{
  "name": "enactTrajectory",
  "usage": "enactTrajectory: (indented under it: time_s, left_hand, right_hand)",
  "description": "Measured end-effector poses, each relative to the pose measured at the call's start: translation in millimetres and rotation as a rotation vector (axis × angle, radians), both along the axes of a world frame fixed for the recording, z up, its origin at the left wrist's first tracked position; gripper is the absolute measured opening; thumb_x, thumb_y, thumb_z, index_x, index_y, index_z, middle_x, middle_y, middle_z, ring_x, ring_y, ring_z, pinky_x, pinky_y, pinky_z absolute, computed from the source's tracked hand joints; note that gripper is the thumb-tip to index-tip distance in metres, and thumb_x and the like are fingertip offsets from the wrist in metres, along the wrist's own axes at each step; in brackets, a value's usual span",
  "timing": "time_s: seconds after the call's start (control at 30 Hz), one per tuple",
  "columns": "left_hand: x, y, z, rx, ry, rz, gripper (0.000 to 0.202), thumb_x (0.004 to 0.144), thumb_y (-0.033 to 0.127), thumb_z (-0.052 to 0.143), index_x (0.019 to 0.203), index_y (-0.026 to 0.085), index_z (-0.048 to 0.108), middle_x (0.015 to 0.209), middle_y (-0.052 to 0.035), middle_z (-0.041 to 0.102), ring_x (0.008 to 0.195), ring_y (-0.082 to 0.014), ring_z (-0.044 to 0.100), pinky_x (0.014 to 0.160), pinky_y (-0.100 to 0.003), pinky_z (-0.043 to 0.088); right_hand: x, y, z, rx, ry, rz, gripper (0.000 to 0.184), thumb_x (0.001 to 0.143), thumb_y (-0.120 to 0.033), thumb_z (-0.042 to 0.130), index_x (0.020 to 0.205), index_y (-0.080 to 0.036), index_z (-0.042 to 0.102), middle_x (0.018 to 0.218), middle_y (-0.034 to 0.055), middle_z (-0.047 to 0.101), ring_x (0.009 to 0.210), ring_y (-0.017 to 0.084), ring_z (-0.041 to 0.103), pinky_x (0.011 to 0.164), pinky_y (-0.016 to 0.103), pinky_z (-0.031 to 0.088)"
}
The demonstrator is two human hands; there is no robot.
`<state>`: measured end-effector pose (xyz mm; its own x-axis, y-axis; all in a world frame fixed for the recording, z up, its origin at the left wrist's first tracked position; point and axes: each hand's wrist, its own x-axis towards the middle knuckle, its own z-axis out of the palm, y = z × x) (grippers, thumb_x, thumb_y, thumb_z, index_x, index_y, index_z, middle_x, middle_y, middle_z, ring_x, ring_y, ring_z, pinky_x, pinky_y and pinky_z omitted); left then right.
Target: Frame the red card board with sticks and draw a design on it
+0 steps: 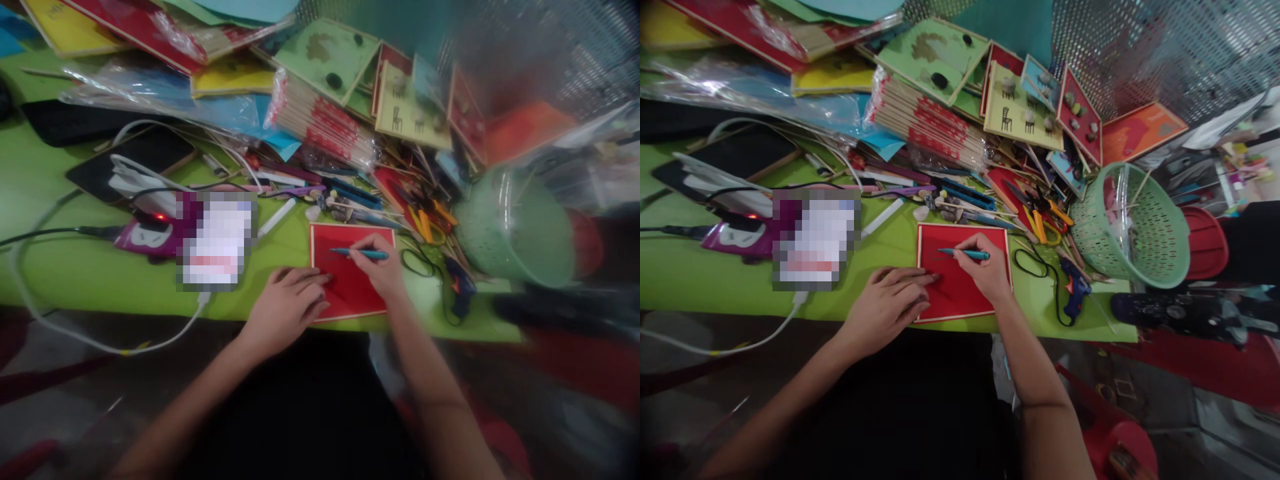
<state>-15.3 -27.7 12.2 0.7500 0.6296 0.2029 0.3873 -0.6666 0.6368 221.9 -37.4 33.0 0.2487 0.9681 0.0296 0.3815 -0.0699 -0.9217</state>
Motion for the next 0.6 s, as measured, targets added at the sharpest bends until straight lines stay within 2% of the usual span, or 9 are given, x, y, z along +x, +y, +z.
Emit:
enactTrajectory:
  time_s: [0.3, 0.6]
  left_hand:
    - [0.1, -0.1, 0.7, 0.010, 0.002, -0.002, 0.020, 0.106, 0.032, 0.053, 0.096, 0.024, 0.069, 0.138, -0.0018, 0.073, 0.129, -0.0270, 0.064, 0.103, -0.051, 0.043]
    - [0.2, -0.3, 0.1, -0.003, -0.003, 0.002, 0.020, 0.105, 0.033, 0.054, 0.097, 0.024, 0.070, 0.137, -0.0023, 0.073, 0.128, -0.0263, 0.064, 0.104, -0.050, 0.043]
  right_hand:
    - [-0.8, -0.6, -2.7, -0.011, 0.017, 0.018, 0.022, 0.085, -0.043, 0.078, 0.089, -0.024, 0.069, 0.082, 0.0003, 0.072, 0.075, 0.017, 0.067, 0.068, 0.030, 0.052]
    - [-3.6, 1.1, -0.4, 0.002, -0.024, 0.029, 0.019, 0.087, -0.040, 0.078, 0.091, -0.024, 0.069, 0.086, 0.0002, 0.074, 0.079, 0.017, 0.068, 0.074, 0.031, 0.055]
